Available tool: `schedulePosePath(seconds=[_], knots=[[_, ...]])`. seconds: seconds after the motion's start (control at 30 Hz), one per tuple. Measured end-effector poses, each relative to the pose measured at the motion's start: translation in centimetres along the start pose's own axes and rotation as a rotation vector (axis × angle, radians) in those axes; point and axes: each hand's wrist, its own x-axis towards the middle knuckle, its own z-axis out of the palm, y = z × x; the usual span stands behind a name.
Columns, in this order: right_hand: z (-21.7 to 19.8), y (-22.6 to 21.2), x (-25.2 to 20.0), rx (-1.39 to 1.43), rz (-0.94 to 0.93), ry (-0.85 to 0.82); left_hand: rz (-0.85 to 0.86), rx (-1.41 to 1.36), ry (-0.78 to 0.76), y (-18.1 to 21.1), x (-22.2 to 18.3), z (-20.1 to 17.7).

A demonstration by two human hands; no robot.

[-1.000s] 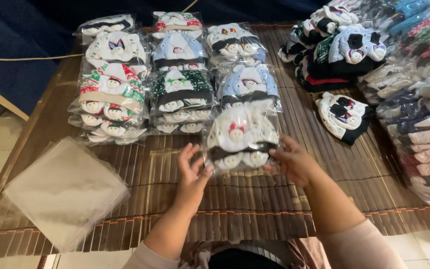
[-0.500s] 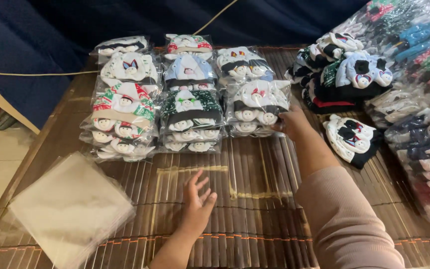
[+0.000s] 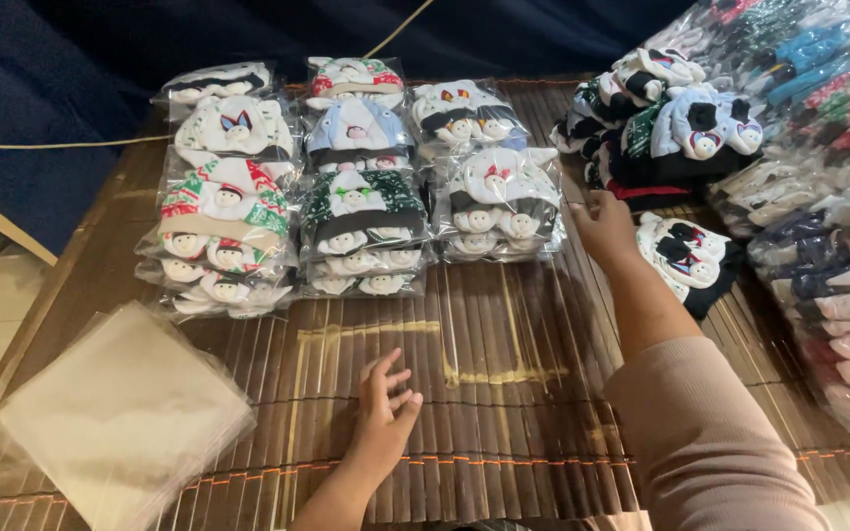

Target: Packaging baby hats and booties into plastic bags

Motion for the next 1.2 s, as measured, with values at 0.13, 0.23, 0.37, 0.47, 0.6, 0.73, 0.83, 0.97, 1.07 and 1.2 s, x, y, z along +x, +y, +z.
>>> schedulePosePath(seconds=[0.13, 0.23, 0.37, 0.47, 0.6, 0.73, 0.83, 0.97, 1.07, 1.2], knots=[[-4.9, 4.3, -1.6, -0.395, 0.144, -0.084, 0.024, 0.027, -0.022, -0.7, -0.3, -0.2], [-7.6, 7.4, -3.1, -0.641, 0.499, -0.428, 0.029, -0.043, 0.002, -2.0, -0.6, 0.1], [-8.5, 11.8, -5.4, -0.723, 0.421, -0.417, 0.025, -0.001, 0.000, -1.7, -0.7, 0.5], [-8.6, 11.5, -7.3, -0.773, 0.250, -0.278, 0.025, 0.027, -0.004, -1.6, -0.7, 0.7], [-7.5, 9.5, -8.9, -0.700, 0.162, -0.159, 0.056, 0.061, -0.008, -1.3, -0.7, 0.6], [-8.5, -1.2, -10.9, -0.582, 0.237, -0.319, 0.055, 0.049, -0.015, -0.8, -0.8, 0.7], [-8.4, -8.8, -14.0, -0.508, 0.377, -0.656, -0.053, 0.108, -0.089, 0.5, -0.8, 0.9], [-5.3, -12.4, -20.8, -0.430, 0.081, -0.682, -0.058, 0.031, -0.117, 0.8, -0.9, 1.9], [-2.5, -13.7, -25.5, -0.237, -0.105, -0.533, -0.135, -0.031, -0.150, 0.5, -0.8, 2.8], [-0.1, -15.3, -29.0, 0.000, -0.232, -0.363, -0.073, -0.135, -0.057, -0.8, -1.0, 3.6]])
